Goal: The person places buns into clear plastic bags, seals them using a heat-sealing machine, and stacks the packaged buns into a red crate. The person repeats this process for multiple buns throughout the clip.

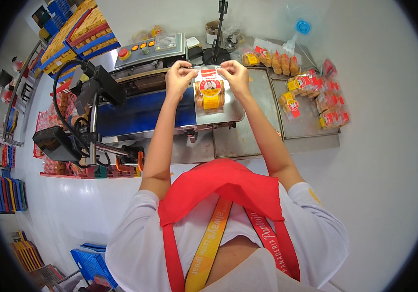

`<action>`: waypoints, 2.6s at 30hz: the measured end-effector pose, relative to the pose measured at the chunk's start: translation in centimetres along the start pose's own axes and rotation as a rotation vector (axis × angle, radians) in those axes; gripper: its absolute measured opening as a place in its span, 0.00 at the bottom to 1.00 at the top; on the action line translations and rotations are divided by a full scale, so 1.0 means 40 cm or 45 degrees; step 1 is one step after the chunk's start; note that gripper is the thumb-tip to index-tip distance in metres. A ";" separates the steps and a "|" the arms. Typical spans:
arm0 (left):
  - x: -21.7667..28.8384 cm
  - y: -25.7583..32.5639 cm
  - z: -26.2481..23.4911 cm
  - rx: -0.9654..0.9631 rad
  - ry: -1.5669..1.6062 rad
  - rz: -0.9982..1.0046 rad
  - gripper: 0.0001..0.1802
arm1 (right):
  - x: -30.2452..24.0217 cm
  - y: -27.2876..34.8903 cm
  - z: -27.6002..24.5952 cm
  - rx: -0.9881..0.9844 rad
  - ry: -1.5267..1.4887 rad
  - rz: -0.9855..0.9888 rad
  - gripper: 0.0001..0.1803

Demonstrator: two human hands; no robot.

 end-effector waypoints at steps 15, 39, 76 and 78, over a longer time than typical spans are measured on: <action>-0.067 -0.137 0.044 0.000 -1.546 -0.059 0.07 | -0.007 -0.105 0.181 -0.509 1.489 -0.619 0.07; -0.012 0.158 -0.082 -0.107 -0.740 -0.013 0.30 | 0.000 -0.002 0.314 -0.492 0.972 -0.202 0.21; 0.114 0.085 0.388 -0.610 0.423 -0.036 0.21 | -0.428 0.052 -0.266 -0.514 0.393 -0.082 0.23; 0.022 0.099 0.387 -0.683 0.865 -0.528 0.23 | -0.432 0.046 -0.236 -0.612 0.361 -0.061 0.31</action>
Point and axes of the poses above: each hand's wrist, its own y-axis away from the middle knuckle, its own z-axis out of the palm, x = y × z, the point moved 9 cm from there along -y, towards the middle knuckle, and after that the axes turned 7 degrees about -x, right-handed, at the moved point
